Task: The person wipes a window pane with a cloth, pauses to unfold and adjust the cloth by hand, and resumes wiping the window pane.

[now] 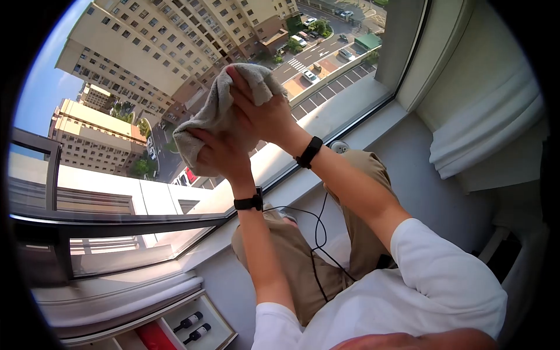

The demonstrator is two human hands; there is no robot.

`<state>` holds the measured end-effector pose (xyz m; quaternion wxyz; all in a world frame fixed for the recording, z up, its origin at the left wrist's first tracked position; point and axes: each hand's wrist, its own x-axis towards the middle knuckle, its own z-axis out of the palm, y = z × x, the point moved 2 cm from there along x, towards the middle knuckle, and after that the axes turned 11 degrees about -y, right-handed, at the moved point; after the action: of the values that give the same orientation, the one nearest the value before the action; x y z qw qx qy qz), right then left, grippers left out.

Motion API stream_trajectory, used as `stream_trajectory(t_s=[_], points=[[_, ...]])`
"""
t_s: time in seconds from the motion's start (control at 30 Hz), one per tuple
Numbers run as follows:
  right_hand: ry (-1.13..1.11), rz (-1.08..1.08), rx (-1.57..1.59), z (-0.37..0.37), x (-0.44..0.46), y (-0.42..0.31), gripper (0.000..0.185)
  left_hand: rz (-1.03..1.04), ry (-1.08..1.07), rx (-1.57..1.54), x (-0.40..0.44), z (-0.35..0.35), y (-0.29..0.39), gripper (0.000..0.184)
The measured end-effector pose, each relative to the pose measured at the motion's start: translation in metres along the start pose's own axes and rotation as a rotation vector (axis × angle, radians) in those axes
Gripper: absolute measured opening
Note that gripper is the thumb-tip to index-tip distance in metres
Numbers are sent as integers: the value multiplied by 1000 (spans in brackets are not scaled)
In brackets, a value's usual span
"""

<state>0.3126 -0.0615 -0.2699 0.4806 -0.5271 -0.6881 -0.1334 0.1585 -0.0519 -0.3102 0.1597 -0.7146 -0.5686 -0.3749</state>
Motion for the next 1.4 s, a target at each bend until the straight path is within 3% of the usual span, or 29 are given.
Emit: stream_trajectory(t_s=[0.07, 0.2, 0.3, 0.33, 0.43, 0.5, 0.6, 0.67, 0.93, 1.13, 1.17, 1.4], points=[[178, -46, 77, -13, 18, 2, 38, 21, 48, -5, 17, -11, 5, 80], [230, -70, -67, 14, 22, -6, 45, -7, 58, -31, 25, -12, 10, 79], [59, -70, -11, 37, 11, -23, 59, 23, 87, -165, 27, -15, 9, 82], [-9, -67, 27, 43, 9, -27, 64, 55, 77, -84, 26, -15, -1, 83], [20, -116, 24, 45, 6, -41, 49, 108, 57, 46, 29, -23, -23, 85], [13, -178, 46, 41, 8, -51, 48, -63, 80, -393, 32, -28, -23, 78], [29, -220, 99, 34, 14, -60, 45, -72, 160, -396, 29, -29, -26, 73], [57, -262, 102, 38, 15, -54, 44, -14, 213, -121, 26, -34, -19, 71], [29, -285, 69, 33, 9, -52, 43, -39, 333, -131, 13, -24, -12, 71], [130, -288, 102, 34, 10, -42, 43, -23, 362, -146, 14, -30, -9, 72], [13, -327, 109, 31, 7, -39, 53, -38, 366, -159, 13, -31, -9, 69], [27, -342, 109, 23, 12, -43, 51, 12, 371, -207, 15, -37, -13, 53]])
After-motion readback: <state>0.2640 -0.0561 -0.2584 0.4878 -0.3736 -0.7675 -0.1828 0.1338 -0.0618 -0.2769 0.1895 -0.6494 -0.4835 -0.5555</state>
